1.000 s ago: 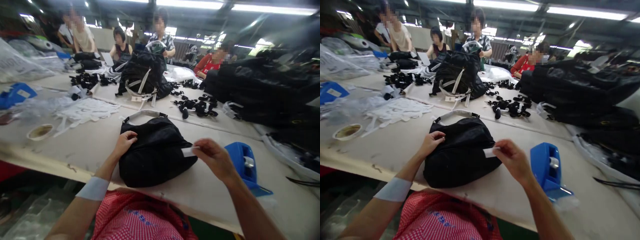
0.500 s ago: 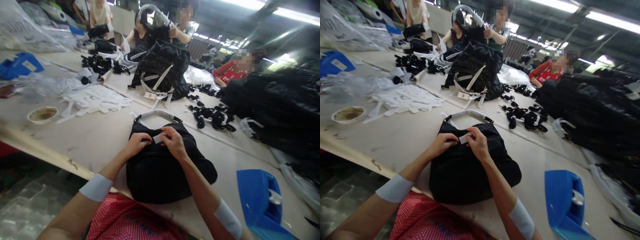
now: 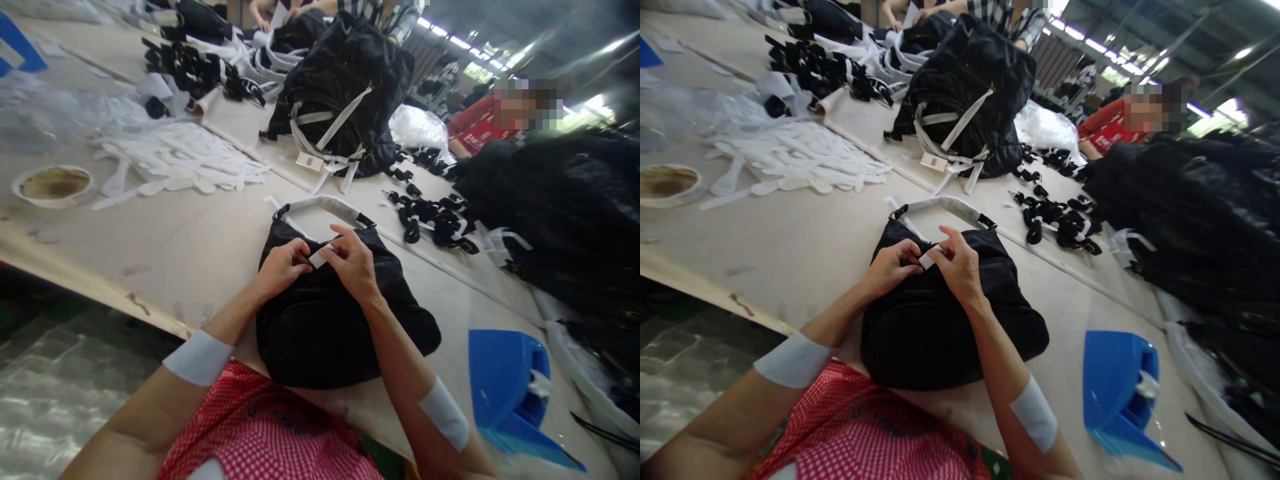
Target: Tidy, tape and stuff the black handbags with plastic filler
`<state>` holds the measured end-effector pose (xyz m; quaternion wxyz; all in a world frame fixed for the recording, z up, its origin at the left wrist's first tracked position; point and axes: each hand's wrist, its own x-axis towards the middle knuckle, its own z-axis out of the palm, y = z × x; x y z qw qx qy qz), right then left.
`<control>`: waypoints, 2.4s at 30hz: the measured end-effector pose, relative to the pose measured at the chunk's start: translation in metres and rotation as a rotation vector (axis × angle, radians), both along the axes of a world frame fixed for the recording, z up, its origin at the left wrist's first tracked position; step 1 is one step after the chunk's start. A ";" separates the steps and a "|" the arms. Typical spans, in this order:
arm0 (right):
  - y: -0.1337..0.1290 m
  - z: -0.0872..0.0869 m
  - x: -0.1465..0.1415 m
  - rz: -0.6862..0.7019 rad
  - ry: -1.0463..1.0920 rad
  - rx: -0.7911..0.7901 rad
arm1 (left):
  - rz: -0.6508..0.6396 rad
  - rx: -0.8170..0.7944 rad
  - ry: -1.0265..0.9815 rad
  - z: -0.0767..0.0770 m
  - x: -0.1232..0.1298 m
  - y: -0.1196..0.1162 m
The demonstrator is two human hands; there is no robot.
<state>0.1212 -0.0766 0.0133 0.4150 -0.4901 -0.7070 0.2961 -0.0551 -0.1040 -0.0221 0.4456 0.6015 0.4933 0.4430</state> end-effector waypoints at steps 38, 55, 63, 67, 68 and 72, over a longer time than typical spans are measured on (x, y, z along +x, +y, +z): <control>-0.004 0.003 -0.002 -0.113 -0.173 0.134 | -0.043 0.022 -0.155 -0.009 0.002 0.000; -0.004 -0.002 -0.002 -0.092 -0.164 0.168 | -0.054 0.011 -0.177 -0.013 0.004 0.003; -0.005 -0.003 -0.003 -0.071 -0.113 0.171 | -0.051 -0.011 -0.172 -0.011 0.004 0.002; -0.007 0.000 -0.004 -0.047 -0.153 0.206 | -0.045 -0.005 -0.180 -0.011 0.004 0.002; -0.008 0.001 -0.004 -0.040 -0.171 0.219 | -0.045 -0.003 -0.180 -0.012 0.004 0.002; -0.007 0.003 -0.005 -0.032 -0.183 0.224 | -0.059 -0.001 -0.183 -0.013 0.003 0.002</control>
